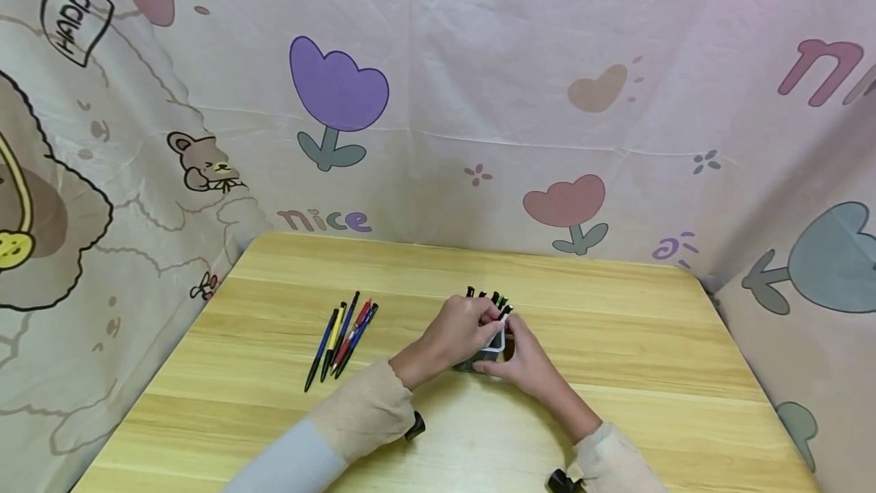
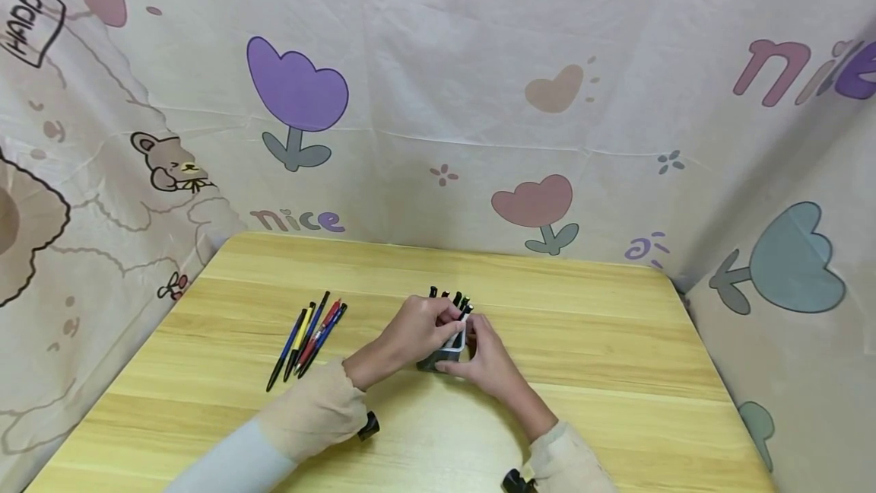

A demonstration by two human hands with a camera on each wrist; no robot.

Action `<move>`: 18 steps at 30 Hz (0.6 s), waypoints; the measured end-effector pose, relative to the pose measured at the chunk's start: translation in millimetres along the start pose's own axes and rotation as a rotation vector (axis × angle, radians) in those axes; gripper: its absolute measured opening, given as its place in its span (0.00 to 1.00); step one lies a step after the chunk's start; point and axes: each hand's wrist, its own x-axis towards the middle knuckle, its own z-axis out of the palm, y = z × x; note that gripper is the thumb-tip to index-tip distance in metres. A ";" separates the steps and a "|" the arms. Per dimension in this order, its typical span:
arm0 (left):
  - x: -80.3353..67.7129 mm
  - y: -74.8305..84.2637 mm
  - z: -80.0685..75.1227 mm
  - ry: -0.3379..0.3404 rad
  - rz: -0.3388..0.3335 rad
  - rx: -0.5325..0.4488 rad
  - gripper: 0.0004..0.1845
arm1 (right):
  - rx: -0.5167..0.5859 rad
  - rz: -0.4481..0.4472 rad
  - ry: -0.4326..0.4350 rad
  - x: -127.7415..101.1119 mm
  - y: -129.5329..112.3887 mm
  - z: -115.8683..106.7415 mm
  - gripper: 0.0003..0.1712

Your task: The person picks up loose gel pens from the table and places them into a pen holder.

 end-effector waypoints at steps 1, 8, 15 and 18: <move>-0.1 0.1 0.3 0.000 0.000 0.007 0.03 | -0.001 -0.003 0.000 -0.1 -0.2 0.0 0.47; 0.7 1.2 1.4 -0.004 -0.021 0.060 0.04 | -0.013 0.008 0.004 -0.3 -1.4 -0.6 0.44; 2.6 3.2 0.8 -0.024 -0.048 0.126 0.03 | -0.027 0.020 0.029 -0.5 -0.2 -0.3 0.45; 2.8 3.5 0.1 -0.009 -0.040 0.151 0.03 | -0.035 0.034 0.038 -0.7 -0.9 -0.1 0.45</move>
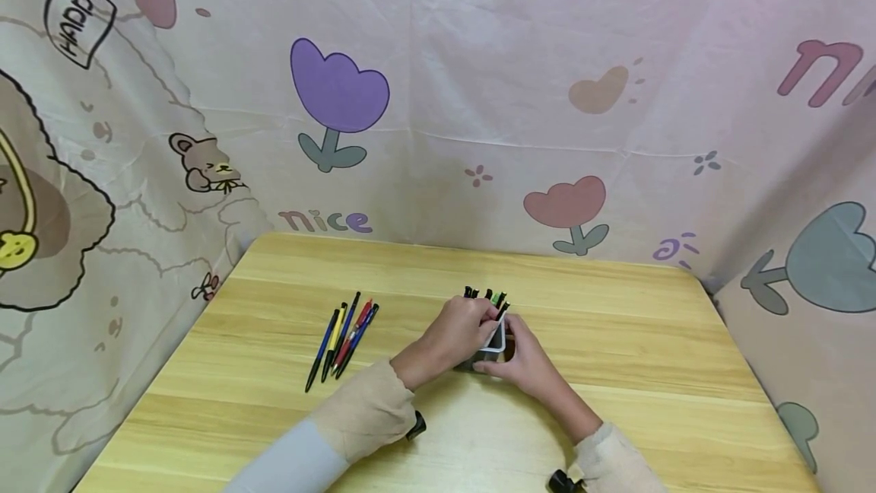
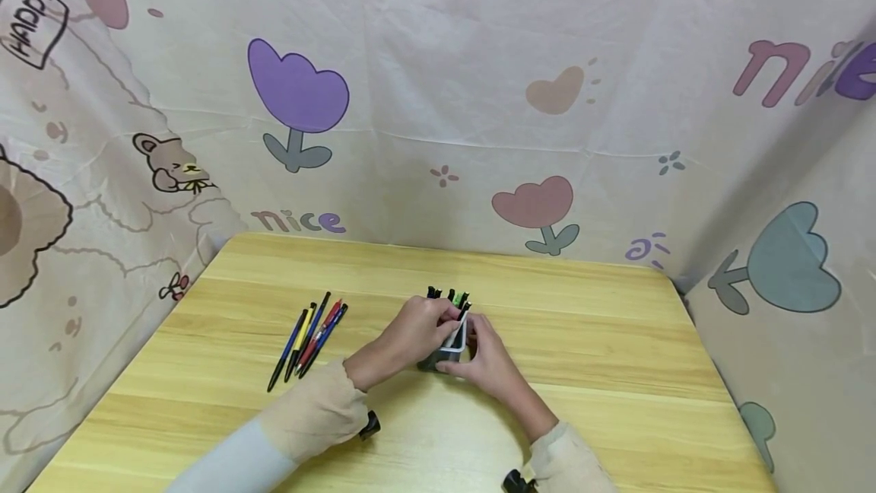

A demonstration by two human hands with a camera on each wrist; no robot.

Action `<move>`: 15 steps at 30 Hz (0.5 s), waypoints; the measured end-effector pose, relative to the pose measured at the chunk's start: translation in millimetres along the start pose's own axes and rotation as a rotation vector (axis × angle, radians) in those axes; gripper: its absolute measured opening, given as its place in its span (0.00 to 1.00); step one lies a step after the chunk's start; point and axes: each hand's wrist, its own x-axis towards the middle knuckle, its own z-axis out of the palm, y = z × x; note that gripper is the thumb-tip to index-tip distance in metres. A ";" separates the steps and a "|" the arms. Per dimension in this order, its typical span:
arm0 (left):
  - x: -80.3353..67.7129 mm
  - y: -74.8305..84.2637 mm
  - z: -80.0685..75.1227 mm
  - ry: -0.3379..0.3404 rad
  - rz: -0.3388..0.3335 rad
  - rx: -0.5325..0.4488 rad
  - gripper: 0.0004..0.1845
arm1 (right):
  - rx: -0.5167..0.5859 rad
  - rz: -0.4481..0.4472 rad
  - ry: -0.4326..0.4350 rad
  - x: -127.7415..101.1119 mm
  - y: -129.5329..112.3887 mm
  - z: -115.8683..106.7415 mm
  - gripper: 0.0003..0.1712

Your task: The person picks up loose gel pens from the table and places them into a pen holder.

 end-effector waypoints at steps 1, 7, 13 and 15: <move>0.0 -0.1 -0.3 0.003 0.002 0.003 0.03 | -0.002 0.007 0.000 -0.2 -0.6 0.1 0.45; -0.2 -0.6 -1.8 0.013 0.014 0.013 0.03 | -0.005 0.016 -0.004 -0.1 -1.3 0.0 0.45; -0.8 0.5 -3.9 0.028 0.013 0.009 0.05 | -0.006 0.013 -0.005 0.2 0.4 -0.1 0.46; -1.4 0.8 -5.3 0.038 0.014 0.007 0.05 | -0.020 0.014 0.000 -0.1 1.2 0.1 0.46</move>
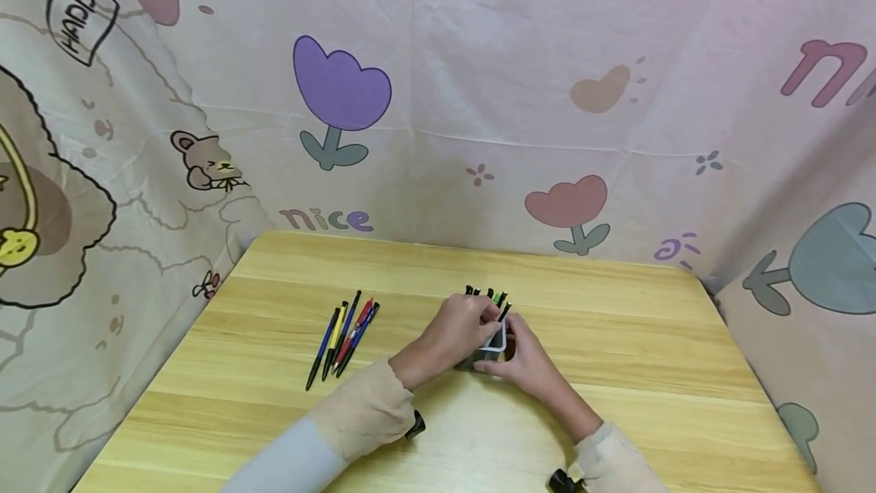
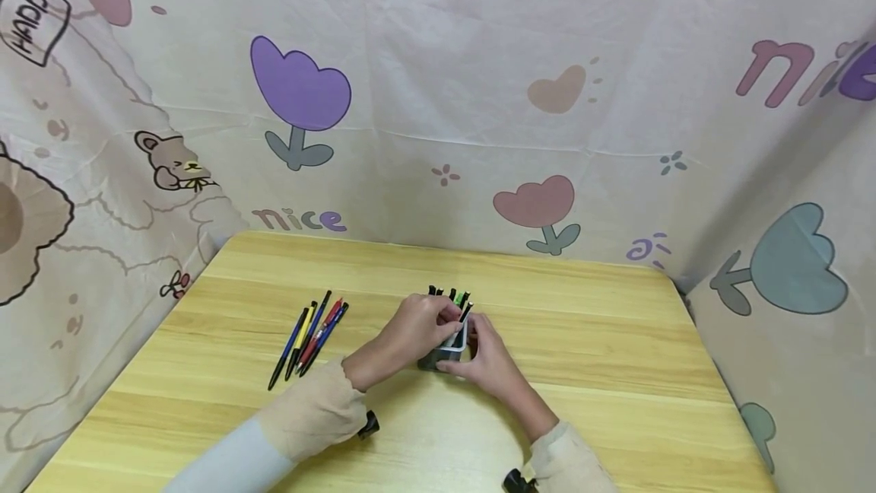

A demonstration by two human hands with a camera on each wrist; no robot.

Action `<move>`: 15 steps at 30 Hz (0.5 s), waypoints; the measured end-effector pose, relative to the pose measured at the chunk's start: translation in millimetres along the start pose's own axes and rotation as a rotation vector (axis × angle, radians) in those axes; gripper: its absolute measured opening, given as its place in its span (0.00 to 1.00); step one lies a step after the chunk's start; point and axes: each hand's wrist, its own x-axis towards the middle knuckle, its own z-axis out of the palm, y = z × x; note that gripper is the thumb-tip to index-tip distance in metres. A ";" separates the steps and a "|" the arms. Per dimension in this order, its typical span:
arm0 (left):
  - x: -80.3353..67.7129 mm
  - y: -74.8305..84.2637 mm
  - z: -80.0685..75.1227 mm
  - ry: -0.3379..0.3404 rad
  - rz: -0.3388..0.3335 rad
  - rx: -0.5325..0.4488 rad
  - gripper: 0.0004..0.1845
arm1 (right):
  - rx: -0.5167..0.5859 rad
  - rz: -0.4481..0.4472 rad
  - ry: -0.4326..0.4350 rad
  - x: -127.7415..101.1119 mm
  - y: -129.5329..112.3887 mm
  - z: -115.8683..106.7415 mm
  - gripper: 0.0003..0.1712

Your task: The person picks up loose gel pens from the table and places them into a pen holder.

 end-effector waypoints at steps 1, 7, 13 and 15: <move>-0.2 0.3 -1.2 0.006 -0.001 -0.001 0.05 | -0.004 0.001 0.002 -0.1 0.5 0.0 0.46; -2.2 -0.3 -12.5 0.044 -0.002 -0.027 0.05 | 0.028 0.008 -0.007 -0.2 2.9 0.3 0.44; -6.7 -5.7 -26.6 0.061 0.015 -0.014 0.09 | 0.012 0.029 0.006 -0.3 1.5 -0.1 0.45; -9.0 -8.6 -31.4 0.072 0.010 -0.007 0.10 | 0.010 0.028 0.009 -0.3 1.0 -0.2 0.45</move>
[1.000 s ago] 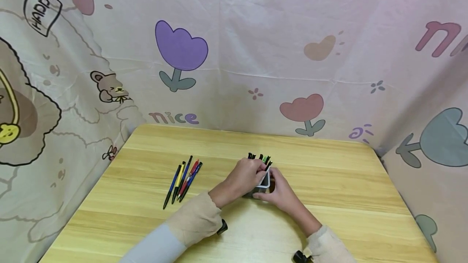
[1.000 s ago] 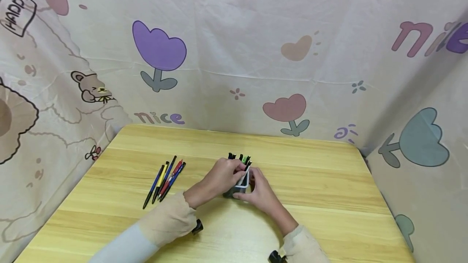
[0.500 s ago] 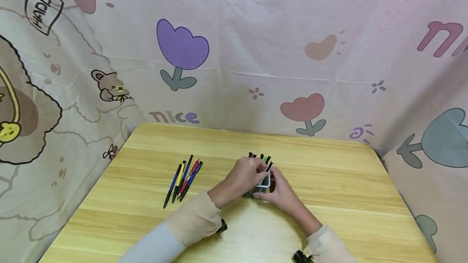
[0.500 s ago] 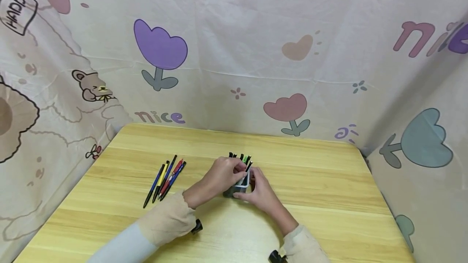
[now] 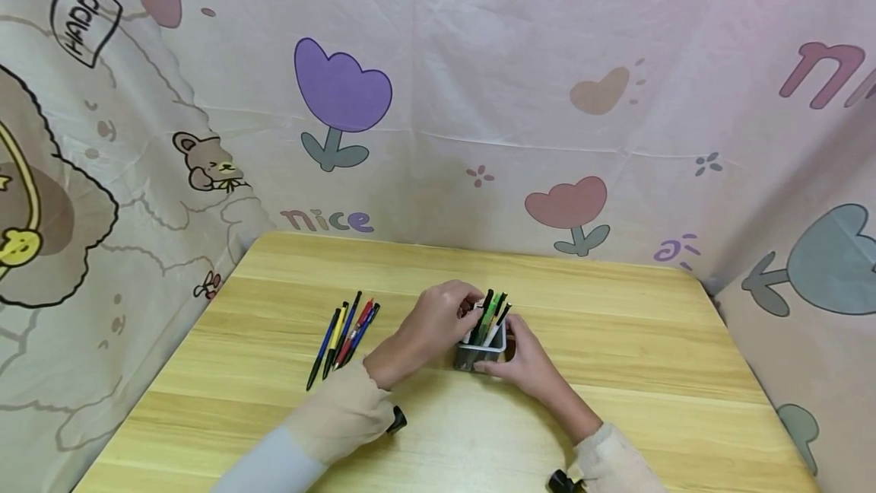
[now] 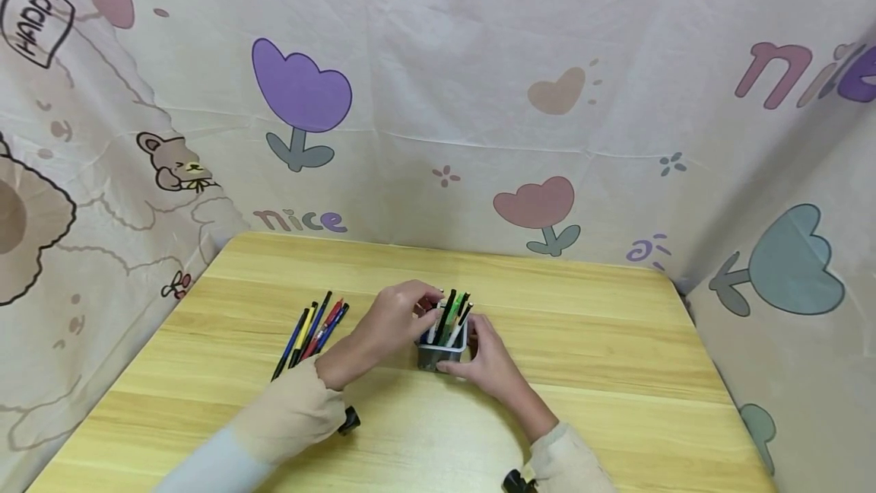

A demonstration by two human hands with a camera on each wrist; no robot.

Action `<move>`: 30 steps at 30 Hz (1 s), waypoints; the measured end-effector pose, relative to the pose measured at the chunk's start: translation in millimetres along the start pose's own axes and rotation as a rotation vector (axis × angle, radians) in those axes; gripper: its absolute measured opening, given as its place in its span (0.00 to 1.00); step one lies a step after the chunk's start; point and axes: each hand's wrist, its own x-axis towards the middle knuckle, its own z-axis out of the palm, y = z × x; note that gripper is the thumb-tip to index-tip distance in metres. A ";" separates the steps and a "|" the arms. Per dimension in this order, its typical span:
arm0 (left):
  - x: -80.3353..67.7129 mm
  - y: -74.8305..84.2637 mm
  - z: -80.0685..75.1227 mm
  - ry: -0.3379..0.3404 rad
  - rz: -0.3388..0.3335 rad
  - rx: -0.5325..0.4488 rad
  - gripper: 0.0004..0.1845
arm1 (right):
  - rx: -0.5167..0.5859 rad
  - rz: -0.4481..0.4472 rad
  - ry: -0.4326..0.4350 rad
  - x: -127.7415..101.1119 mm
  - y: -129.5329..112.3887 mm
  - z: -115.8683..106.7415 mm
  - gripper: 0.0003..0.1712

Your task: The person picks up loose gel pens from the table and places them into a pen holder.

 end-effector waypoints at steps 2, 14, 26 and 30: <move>-2.5 -3.9 -4.9 0.011 -0.011 0.011 0.12 | -0.004 -0.002 0.001 0.1 -0.5 0.3 0.45; -24.4 -36.1 -32.8 0.085 -0.095 0.011 0.16 | -0.116 0.018 0.035 -1.3 -5.1 1.0 0.44; -52.0 -73.4 -56.5 0.081 -0.226 0.070 0.18 | -0.093 0.046 0.021 -1.1 -3.9 1.3 0.44; -60.6 -84.4 -58.8 0.074 -0.262 0.102 0.18 | -0.104 0.042 0.026 -0.8 -4.0 1.7 0.43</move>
